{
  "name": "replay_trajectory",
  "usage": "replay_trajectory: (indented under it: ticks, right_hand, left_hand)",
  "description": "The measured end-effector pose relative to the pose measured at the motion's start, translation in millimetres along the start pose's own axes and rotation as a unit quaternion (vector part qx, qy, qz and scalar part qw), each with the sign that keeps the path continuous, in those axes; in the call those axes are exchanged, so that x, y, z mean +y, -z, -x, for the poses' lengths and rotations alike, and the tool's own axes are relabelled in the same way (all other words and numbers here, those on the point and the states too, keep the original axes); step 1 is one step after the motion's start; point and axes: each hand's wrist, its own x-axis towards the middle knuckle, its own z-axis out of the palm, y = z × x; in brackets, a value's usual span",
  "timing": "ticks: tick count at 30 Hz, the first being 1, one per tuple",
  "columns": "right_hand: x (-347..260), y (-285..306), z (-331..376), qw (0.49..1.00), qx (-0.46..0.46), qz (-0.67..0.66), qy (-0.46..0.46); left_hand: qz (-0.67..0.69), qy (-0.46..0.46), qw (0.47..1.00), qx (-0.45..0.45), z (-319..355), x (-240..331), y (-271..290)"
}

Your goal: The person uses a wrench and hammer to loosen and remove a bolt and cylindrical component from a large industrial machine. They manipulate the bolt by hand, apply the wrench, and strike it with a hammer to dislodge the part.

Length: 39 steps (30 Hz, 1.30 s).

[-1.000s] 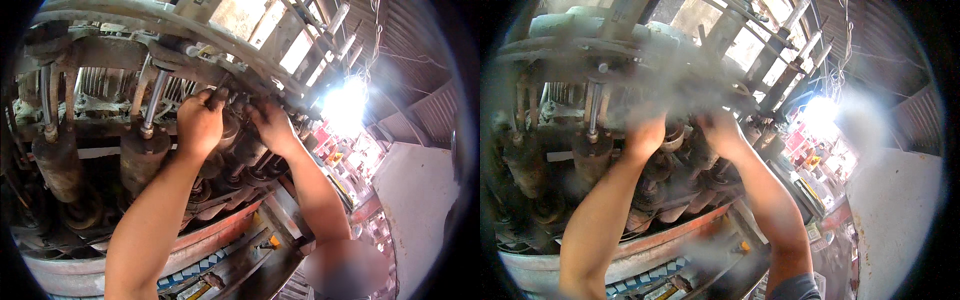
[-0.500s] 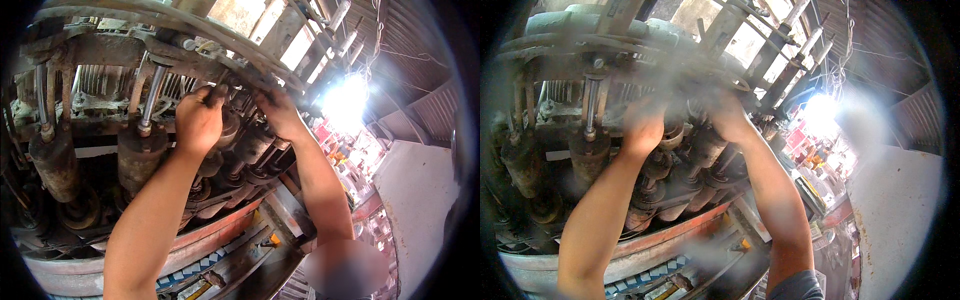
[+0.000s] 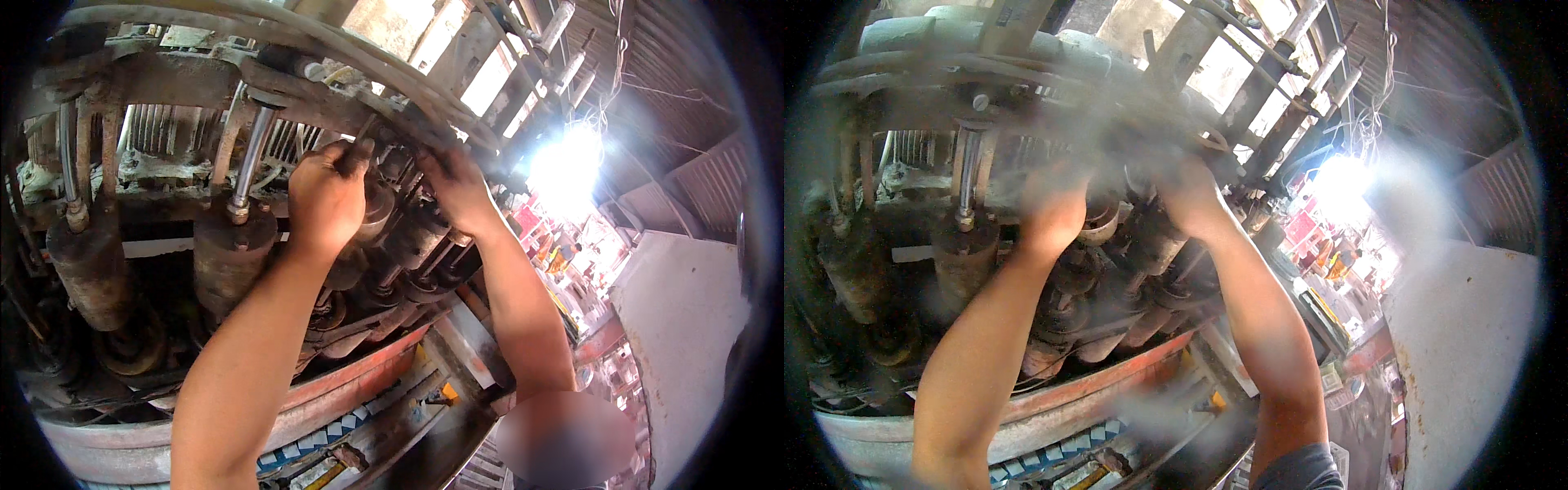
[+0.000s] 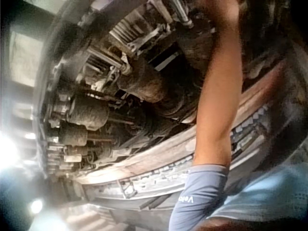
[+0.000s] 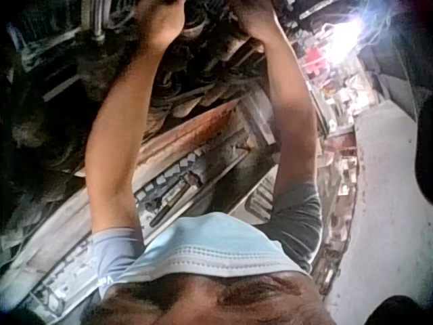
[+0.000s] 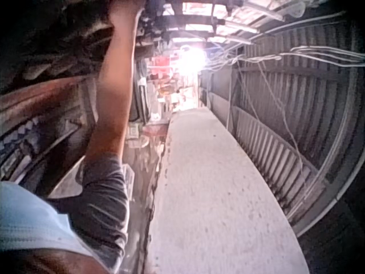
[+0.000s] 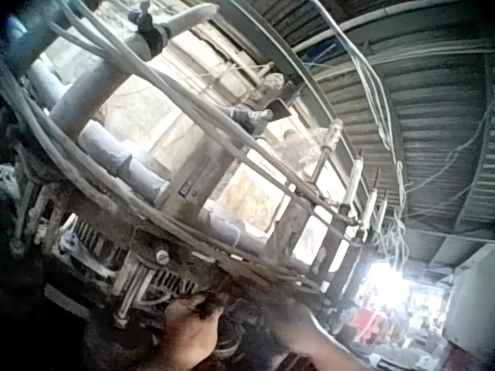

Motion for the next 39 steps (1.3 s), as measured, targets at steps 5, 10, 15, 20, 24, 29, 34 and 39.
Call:
replay_trajectory:
  ticks: [5, 10, 15, 20, 24, 29, 34, 39]
  right_hand:
    - [0, -1, -13, 0.988, 0.023, -0.039, 0.147]
    - [-1, 1, -13, 0.981, 0.009, 0.033, 0.193]
    - [23, -34, 3, 0.996, 0.03, 0.004, 0.079]
    - [31, -42, -1, 0.998, -0.029, -0.026, 0.04]
    - [-13, -26, 16, 0.999, -0.014, -0.042, -0.014]
    - [5, -11, 7, 0.996, 0.026, 0.022, 0.082]
    - [-4, 3, -10, 0.987, 0.031, 0.016, 0.158]
    - [-11, 2, -11, 0.988, 0.017, -0.07, 0.139]
  left_hand:
    - [0.129, 0.063, 0.99, 0.007, 2, -10, -7]
    - [0.086, 0.098, 0.991, -0.007, -1, 4, 3]
    - [-0.005, 0.02, 1.0, -0.01, 1, 7, 2]
    - [-0.003, 0.048, 0.998, -0.03, -3, 6, 4]
    - [-0.058, -0.001, 0.998, -0.003, -3, 0, 9]
    - [0.02, -0.003, 1.0, -0.003, -1, -4, 3]
    - [0.088, 0.035, 0.995, -0.005, 0, 1, 3]
    - [0.106, 0.015, 0.994, 0.005, 0, -11, -3]
